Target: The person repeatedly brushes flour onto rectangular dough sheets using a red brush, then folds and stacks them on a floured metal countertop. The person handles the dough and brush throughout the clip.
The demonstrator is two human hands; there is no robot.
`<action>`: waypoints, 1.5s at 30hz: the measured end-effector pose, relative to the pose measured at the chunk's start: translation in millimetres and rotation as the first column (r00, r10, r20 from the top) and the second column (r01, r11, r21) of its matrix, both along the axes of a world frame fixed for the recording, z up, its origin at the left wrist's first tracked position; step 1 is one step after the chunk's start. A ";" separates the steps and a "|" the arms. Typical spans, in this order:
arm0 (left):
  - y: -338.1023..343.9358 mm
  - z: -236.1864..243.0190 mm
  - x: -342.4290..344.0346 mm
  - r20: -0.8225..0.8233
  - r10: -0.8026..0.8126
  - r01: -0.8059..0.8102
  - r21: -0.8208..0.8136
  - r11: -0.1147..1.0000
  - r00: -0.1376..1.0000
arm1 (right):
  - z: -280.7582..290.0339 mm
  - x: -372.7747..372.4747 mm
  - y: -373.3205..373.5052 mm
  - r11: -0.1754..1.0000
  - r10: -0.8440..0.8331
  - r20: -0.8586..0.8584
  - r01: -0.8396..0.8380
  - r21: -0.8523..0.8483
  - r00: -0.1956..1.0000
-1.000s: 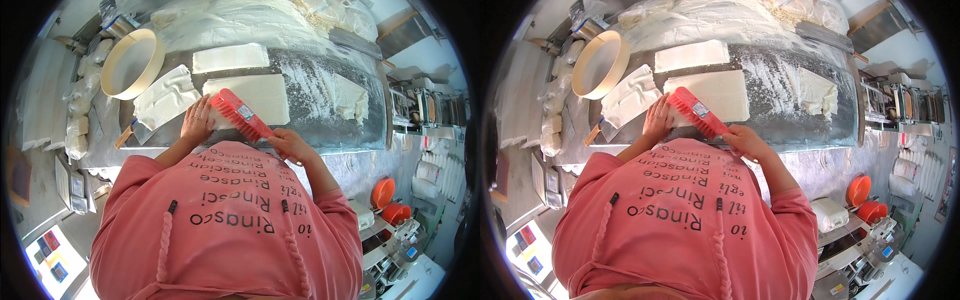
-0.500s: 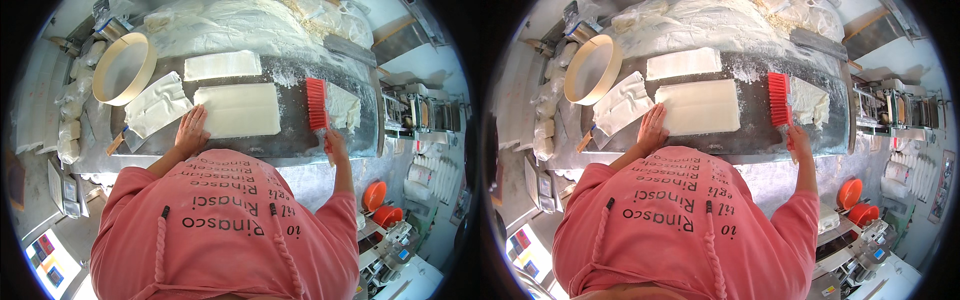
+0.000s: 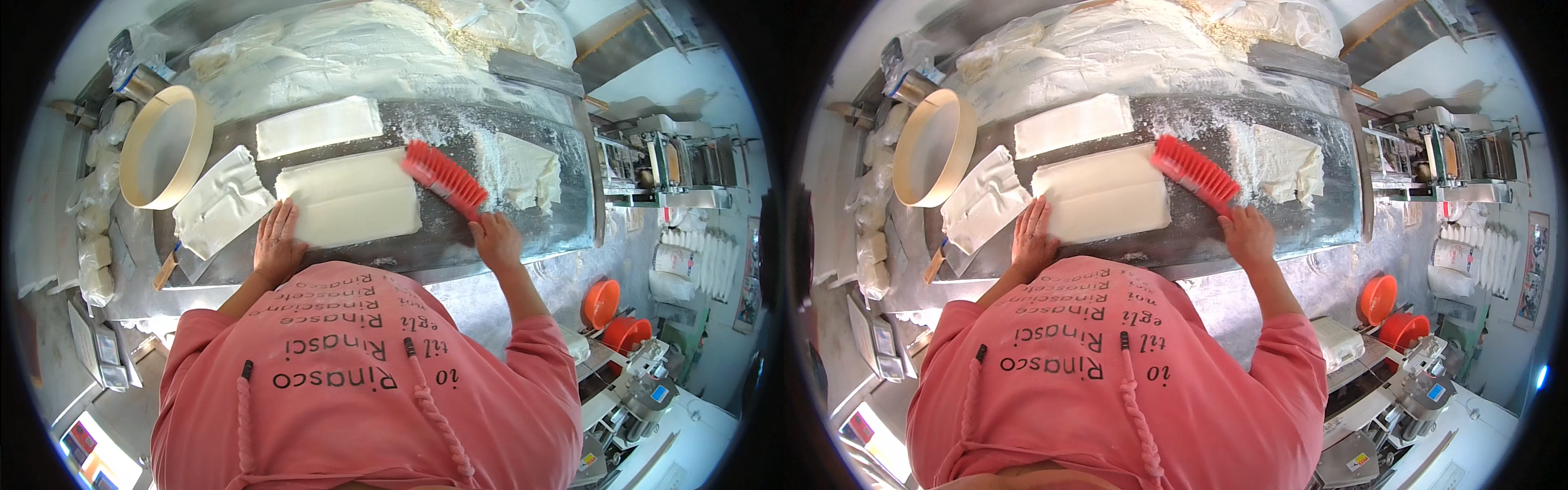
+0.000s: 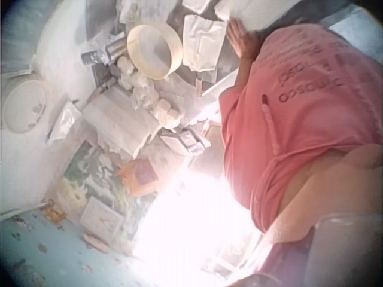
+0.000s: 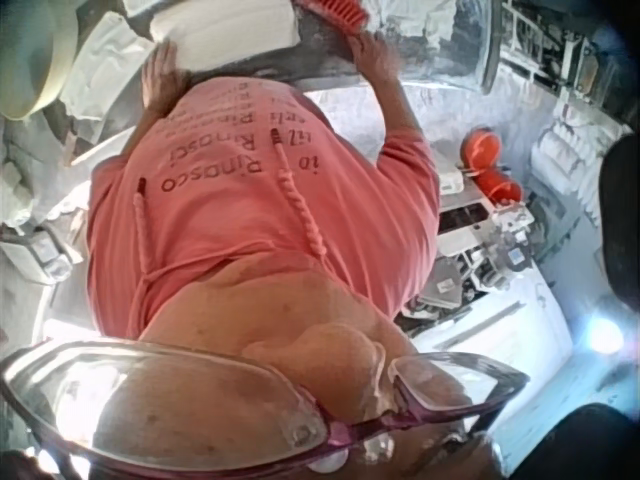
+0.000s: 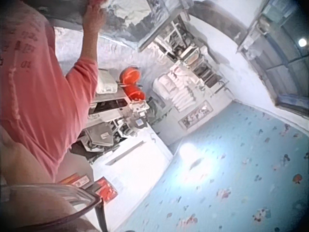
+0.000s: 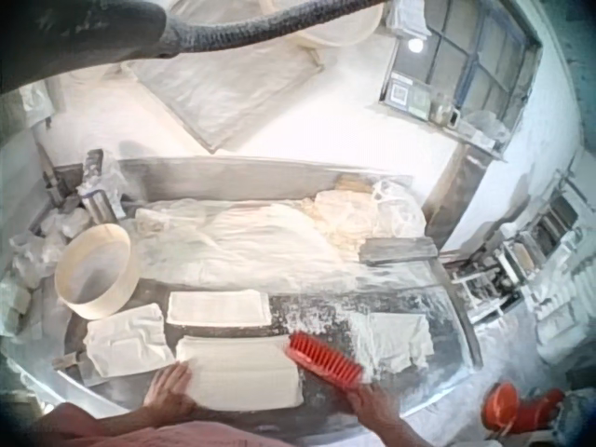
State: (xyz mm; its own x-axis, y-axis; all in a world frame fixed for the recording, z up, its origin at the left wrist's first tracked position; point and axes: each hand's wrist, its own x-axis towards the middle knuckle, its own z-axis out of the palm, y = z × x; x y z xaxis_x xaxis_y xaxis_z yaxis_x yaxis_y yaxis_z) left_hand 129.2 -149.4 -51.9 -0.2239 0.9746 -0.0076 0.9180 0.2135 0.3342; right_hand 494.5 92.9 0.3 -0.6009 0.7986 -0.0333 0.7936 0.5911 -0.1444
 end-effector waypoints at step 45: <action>134.0 1.1 -99.4 0.175 0.746 -0.730 -0.157 0.666 0.643 | -27.0 -19.9 -46.0 0.980 0.104 -0.251 -0.056 0.189 0.962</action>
State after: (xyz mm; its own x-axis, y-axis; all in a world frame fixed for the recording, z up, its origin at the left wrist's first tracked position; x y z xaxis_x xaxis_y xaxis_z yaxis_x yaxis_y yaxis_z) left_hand 29.7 -15.4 -50.8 -0.8532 0.4820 -0.1992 0.3563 0.8175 0.4525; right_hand 474.7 46.9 -26.7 -0.6319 0.7263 0.2705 0.6923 0.6859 -0.2243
